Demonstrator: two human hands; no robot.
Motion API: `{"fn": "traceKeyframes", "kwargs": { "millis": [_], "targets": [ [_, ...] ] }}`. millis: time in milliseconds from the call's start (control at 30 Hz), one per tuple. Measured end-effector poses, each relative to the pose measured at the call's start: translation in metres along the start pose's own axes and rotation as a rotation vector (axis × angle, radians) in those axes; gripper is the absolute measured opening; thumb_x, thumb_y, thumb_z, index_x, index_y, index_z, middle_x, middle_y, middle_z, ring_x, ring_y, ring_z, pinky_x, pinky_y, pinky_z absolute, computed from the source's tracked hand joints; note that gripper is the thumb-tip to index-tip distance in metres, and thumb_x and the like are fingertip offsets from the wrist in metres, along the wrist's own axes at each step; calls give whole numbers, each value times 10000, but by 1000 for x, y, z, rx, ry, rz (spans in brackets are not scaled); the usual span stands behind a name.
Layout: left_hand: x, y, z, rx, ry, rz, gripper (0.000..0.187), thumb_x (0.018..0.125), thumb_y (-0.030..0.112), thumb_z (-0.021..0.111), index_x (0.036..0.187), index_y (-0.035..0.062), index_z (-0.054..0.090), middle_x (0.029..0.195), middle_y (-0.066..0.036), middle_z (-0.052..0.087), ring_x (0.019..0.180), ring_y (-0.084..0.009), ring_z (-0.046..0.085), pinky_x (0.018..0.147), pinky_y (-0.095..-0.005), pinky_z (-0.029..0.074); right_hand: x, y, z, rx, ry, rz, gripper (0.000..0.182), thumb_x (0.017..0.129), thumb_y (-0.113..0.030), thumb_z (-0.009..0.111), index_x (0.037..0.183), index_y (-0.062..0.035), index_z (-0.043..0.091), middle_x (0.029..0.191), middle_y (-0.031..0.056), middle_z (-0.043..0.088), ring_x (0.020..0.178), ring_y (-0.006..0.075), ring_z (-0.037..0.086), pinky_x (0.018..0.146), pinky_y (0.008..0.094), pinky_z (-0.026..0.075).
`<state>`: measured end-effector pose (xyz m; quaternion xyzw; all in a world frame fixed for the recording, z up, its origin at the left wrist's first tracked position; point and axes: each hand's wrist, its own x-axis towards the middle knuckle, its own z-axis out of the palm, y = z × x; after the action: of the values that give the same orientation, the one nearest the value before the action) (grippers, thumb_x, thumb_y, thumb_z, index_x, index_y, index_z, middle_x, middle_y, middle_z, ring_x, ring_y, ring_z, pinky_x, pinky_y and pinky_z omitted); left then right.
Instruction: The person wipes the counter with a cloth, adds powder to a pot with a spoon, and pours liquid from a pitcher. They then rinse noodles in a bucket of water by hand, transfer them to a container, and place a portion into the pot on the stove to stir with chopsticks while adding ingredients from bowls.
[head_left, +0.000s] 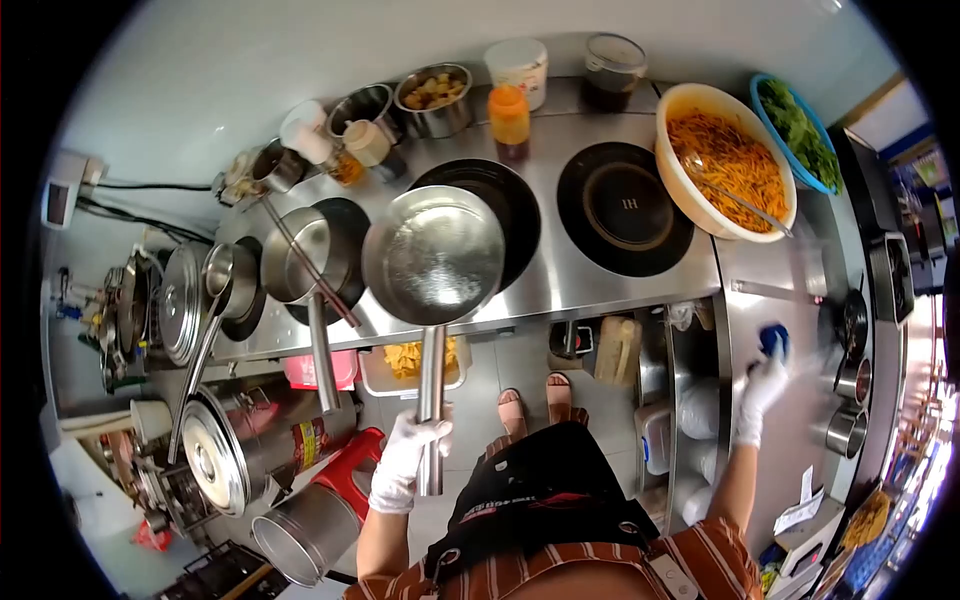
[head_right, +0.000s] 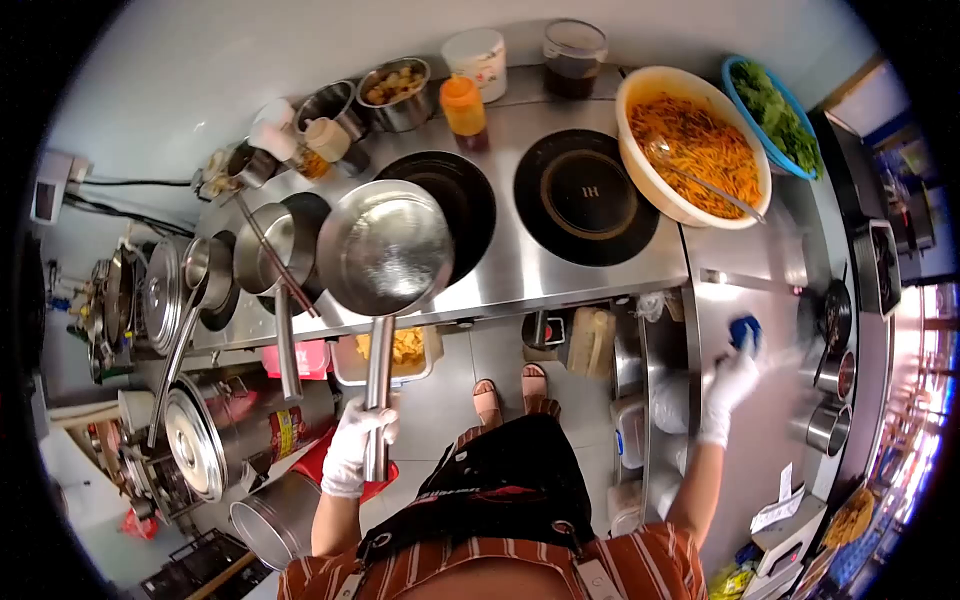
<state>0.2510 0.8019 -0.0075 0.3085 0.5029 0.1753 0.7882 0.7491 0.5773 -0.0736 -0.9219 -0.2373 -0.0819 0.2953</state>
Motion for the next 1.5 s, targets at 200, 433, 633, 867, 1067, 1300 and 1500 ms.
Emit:
{"fn": "traceKeyframes", "kwargs": {
  "millis": [200,433,633,867,1067,1300,1500],
  "targets": [
    [29,-7,-9,22,-88,18,371,785,112,689,1071,-58,526,660,-45,563,536,-114,550,499,-229,452,-46,105,-60,-716,-57,90,397,803,-176,610,1190,-91,587,1331,203,444,1193,391,435,1006,423,377],
    [51,-15,-17,24,-124,34,368,797,134,669,1069,-72,531,636,-55,573,539,-123,549,518,-226,434,-122,55,-38,-301,-69,-119,360,831,-77,574,1188,-41,582,1299,182,467,1194,351,440,1037,397,333],
    [36,-11,-36,0,-190,49,361,793,112,658,1075,-70,523,646,-63,568,544,-138,549,524,-242,441,-173,22,-14,-148,-219,-254,215,798,-60,572,988,4,648,1133,180,569,1096,339,513,978,400,398],
    [62,14,-37,70,-206,95,264,795,130,657,989,-18,557,631,-48,544,527,-126,525,469,-245,418,-215,16,-3,-111,-406,-228,200,772,-59,604,959,-22,666,984,171,628,953,336,575,870,393,459],
    [83,15,-21,34,-200,98,286,802,127,648,1021,-29,553,675,-31,557,562,-115,542,516,-239,446,-244,23,-15,-72,-581,-146,202,824,-107,576,994,-56,673,940,163,661,893,318,616,840,362,475],
    [112,5,-14,-22,-175,110,151,800,100,652,897,-8,611,671,-33,578,568,-124,567,526,-260,476,-275,50,1,-5,-646,-80,177,815,-93,607,965,-43,686,919,151,674,884,270,648,799,344,495],
    [130,-9,-9,-38,-188,121,376,837,299,663,1054,22,527,755,-29,563,618,-134,565,580,-248,494,-270,38,21,-22,-818,-332,221,831,-210,566,935,-50,678,961,153,658,930,314,616,837,386,478]
  ]
}}
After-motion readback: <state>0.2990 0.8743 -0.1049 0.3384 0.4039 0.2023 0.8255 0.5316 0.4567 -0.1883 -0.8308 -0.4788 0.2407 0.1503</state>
